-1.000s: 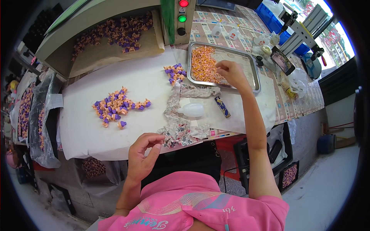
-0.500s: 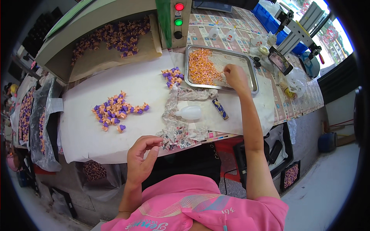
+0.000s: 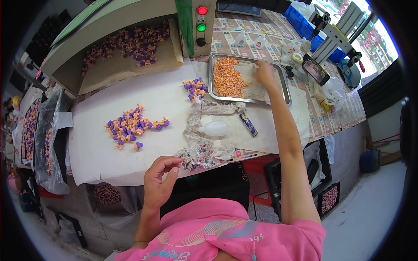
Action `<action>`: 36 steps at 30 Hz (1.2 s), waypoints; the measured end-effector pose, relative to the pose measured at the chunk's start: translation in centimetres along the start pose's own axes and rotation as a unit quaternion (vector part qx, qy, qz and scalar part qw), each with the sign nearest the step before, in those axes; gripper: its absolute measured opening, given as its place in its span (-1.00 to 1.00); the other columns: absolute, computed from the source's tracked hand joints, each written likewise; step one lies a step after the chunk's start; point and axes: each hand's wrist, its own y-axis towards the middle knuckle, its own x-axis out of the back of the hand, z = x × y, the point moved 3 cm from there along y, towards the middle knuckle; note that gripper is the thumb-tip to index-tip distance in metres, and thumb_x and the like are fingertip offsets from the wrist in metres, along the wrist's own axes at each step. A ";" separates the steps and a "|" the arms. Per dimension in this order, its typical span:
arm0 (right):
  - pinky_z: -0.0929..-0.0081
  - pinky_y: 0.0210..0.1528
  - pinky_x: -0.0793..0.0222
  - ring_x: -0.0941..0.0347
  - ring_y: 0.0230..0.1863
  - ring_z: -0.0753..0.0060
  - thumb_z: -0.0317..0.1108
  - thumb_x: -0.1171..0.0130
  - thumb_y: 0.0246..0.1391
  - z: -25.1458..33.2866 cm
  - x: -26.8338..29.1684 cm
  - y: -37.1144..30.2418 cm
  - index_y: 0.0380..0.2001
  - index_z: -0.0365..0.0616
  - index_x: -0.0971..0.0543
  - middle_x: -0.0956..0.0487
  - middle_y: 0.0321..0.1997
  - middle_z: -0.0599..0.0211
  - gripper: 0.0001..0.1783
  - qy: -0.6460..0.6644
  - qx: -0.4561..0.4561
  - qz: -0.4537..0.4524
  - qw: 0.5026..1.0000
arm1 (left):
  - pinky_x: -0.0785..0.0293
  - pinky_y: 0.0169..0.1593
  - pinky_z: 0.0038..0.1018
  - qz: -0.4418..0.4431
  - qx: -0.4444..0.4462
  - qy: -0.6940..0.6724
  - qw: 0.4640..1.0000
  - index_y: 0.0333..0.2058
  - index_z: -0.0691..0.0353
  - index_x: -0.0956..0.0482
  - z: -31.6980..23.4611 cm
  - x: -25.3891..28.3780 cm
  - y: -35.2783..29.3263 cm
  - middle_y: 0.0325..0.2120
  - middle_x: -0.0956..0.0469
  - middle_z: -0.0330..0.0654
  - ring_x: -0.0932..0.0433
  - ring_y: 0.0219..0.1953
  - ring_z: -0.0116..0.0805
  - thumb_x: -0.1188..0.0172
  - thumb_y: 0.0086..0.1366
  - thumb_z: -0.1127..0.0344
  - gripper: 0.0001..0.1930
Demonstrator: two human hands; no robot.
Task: Manually assembling small purple and orange toy components using a liquid applicator at a factory workbench.
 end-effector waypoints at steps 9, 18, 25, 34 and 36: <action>0.22 -0.06 -0.40 -0.50 -0.14 -0.04 -0.53 -0.06 -0.01 6.9 1.6 -4.2 -0.25 -0.22 -0.62 -0.56 -0.18 0.00 -0.77 0.200 0.094 0.180 0.959 | -0.42 -0.12 -0.58 -0.016 -0.016 0.040 0.999 -0.18 0.35 -0.57 0.0 3.7 1.7 -0.25 -0.53 -0.18 -0.49 -0.21 -0.49 -0.09 0.24 0.52 -0.82; 0.39 -0.12 -0.43 -0.54 -0.22 0.21 -0.56 -0.11 0.03 9.1 2.6 -7.7 -0.16 -0.27 -0.56 -0.56 -0.21 0.11 -0.74 0.216 0.015 0.195 0.957 | -0.44 -0.17 -0.53 -0.001 -0.097 0.134 0.986 -0.20 0.32 -0.58 0.7 4.5 6.1 -0.29 -0.55 -0.17 -0.52 -0.26 -0.44 -0.12 0.22 0.45 -0.82; 0.35 -0.11 -0.42 -0.51 -0.18 0.21 -0.53 -0.14 0.04 15.0 7.3 -13.3 -0.13 -0.16 -0.56 -0.56 -0.17 0.19 -0.73 0.257 0.134 0.189 0.938 | -0.45 -0.16 -0.37 0.047 -0.150 0.247 0.956 -0.22 0.25 -0.58 1.7 2.6 14.2 -0.36 -0.54 -0.12 -0.51 -0.28 -0.20 -0.08 0.17 0.42 -0.80; 0.21 0.14 -0.22 -0.29 0.09 0.00 -0.37 -0.28 -0.04 18.5 7.2 -20.0 -0.02 -0.20 -0.49 -0.46 0.01 0.10 -0.54 0.243 0.184 0.249 0.919 | -0.27 0.18 -0.28 0.091 -0.363 0.384 0.844 -0.08 0.15 -0.55 5.4 -1.9 24.1 -0.10 -0.50 -0.05 -0.39 0.05 -0.04 -0.15 0.17 0.34 -0.69; 0.21 0.14 -0.22 -0.30 0.08 0.01 -0.37 -0.30 -0.06 18.4 7.2 -20.4 -0.02 -0.20 -0.49 -0.46 0.00 0.10 -0.53 0.243 0.182 0.246 0.921 | -0.28 0.15 -0.27 0.162 -0.324 0.364 0.858 -0.16 0.15 -0.58 5.7 -2.3 24.6 -0.11 -0.52 -0.10 -0.41 0.02 -0.08 -0.16 0.15 0.32 -0.74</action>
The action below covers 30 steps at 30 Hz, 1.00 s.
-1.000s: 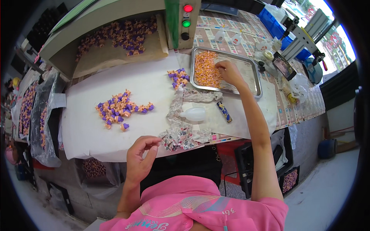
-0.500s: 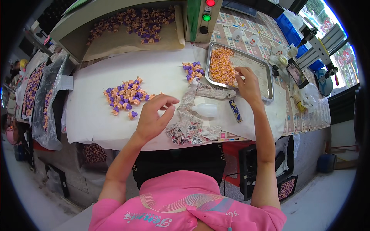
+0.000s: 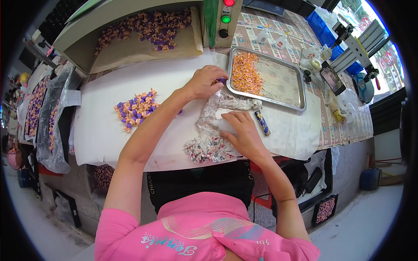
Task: Manually assembling small purple and orange toy components using a liquid applicator at a factory workbench.
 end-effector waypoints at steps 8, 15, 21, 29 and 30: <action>0.25 0.10 -0.27 -0.31 0.04 0.04 -0.35 -0.38 -0.15 -0.7 0.2 -0.6 -0.04 -0.17 -0.50 -0.46 -0.06 0.12 -0.47 0.020 -0.022 -0.008 1.000 | -0.40 -0.09 -0.33 -0.043 0.020 -0.020 0.999 -0.37 0.21 -0.54 -1.2 1.4 -3.5 -0.28 -0.55 -0.17 -0.46 -0.18 -0.17 -0.21 0.07 0.43 -0.89; 0.39 -0.02 -0.36 -0.42 -0.05 0.28 -0.38 -0.35 -0.08 -0.8 0.0 -1.4 0.00 -0.21 -0.49 -0.50 -0.08 0.26 -0.49 0.123 -0.083 -0.044 0.988 | -0.37 -0.08 -0.23 -0.123 0.016 0.043 0.991 -0.30 0.19 -0.54 -1.4 2.7 -5.6 -0.28 -0.53 -0.14 -0.45 -0.17 -0.09 -0.22 0.05 0.37 -0.80; 0.57 -0.07 -0.37 -0.43 -0.13 0.58 -0.42 -0.22 0.10 3.8 -4.1 -1.8 0.11 -0.30 -0.36 -0.49 -0.11 0.37 -0.49 0.536 -0.206 0.025 0.818 | -0.39 -0.05 -0.24 -0.068 0.055 0.085 0.992 -0.29 0.23 -0.57 0.6 0.5 -2.7 -0.21 -0.50 -0.10 -0.42 -0.11 -0.08 -0.22 0.08 0.29 -0.78; 0.58 -0.09 -0.36 -0.41 -0.12 0.52 -0.38 -0.25 0.09 5.6 -6.7 -1.0 0.10 -0.26 -0.38 -0.46 -0.10 0.36 -0.49 0.570 -0.204 0.059 0.794 | -0.41 -0.23 -0.21 -0.086 0.077 0.086 0.990 -0.45 0.23 -0.50 1.2 0.5 -2.1 -0.42 -0.50 -0.07 -0.44 -0.33 -0.04 -0.18 -0.08 0.40 -0.85; 0.58 -0.09 -0.36 -0.41 -0.12 0.52 -0.38 -0.25 0.09 5.3 -6.8 -1.1 0.10 -0.26 -0.38 -0.46 -0.10 0.36 -0.49 0.570 -0.205 0.059 0.794 | -0.40 -0.27 -0.21 -0.105 0.089 0.076 0.988 -0.48 0.23 -0.48 1.0 0.8 -2.4 -0.46 -0.50 -0.06 -0.43 -0.39 -0.03 -0.17 -0.11 0.43 -0.86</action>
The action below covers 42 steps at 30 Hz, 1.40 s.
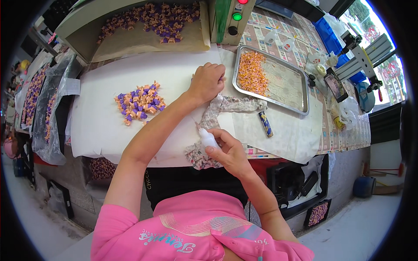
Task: Manually assembling small purple and orange toy components using a liquid applicator at a factory workbench.
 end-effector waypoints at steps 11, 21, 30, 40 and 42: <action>0.55 0.02 -0.29 -0.39 -0.07 0.47 -0.40 -0.29 0.01 1.5 4.0 -0.6 0.02 -0.29 -0.45 -0.46 -0.08 0.33 -0.51 -0.302 0.137 -0.120 0.936 | -0.43 -0.01 -0.52 -0.121 0.160 -0.251 0.947 -0.16 0.25 -0.59 0.5 7.2 -6.7 -0.34 -0.56 -0.23 -0.52 -0.21 -0.46 -0.14 0.13 0.51 -0.74; 0.62 -0.11 -0.36 -0.40 -0.17 0.60 -0.36 -0.24 0.10 0.6 4.0 -0.4 0.08 -0.31 -0.40 -0.49 -0.14 0.37 -0.50 -0.121 0.114 -0.145 0.975 | -0.39 -0.22 -0.27 0.008 0.001 0.003 1.000 -0.34 0.29 -0.51 -0.1 9.6 -12.7 -0.40 -0.47 -0.11 -0.46 -0.30 -0.11 -0.17 -0.06 0.59 -0.77; 0.74 -0.49 -0.26 -0.34 -0.48 0.69 -0.27 -0.29 0.08 0.6 2.8 -0.4 0.03 -0.27 -0.46 -0.52 -0.32 0.40 -0.51 -0.205 0.133 -0.162 0.956 | -0.45 -0.18 -0.46 -0.087 0.092 -0.160 0.979 -0.22 0.29 -0.53 -2.4 10.4 -13.9 -0.31 -0.54 -0.18 -0.53 -0.29 -0.32 -0.17 0.09 0.59 -0.76; 0.69 -0.38 -0.36 -0.41 -0.37 0.62 -0.19 -0.42 -0.05 0.1 2.4 -1.5 -0.03 -0.22 -0.45 -0.50 -0.28 0.39 -0.44 -0.083 0.156 -0.266 0.948 | -0.52 -0.07 -0.49 -0.038 0.408 -0.679 0.609 -0.06 0.28 -0.43 -4.5 4.8 -18.3 -0.21 -0.52 -0.20 -0.56 -0.18 -0.41 -0.07 0.32 0.49 -0.78; 0.67 -0.23 -0.42 -0.44 -0.26 0.59 -0.35 -0.46 -0.12 -0.1 2.7 -2.1 -0.16 -0.18 -0.46 -0.48 -0.20 0.40 -0.53 -0.039 0.146 -0.273 0.950 | -0.52 -0.05 -0.47 -0.029 0.415 -0.675 0.610 -0.10 0.28 -0.43 -4.6 4.5 -18.6 -0.20 -0.51 -0.19 -0.56 -0.17 -0.39 -0.08 0.32 0.49 -0.81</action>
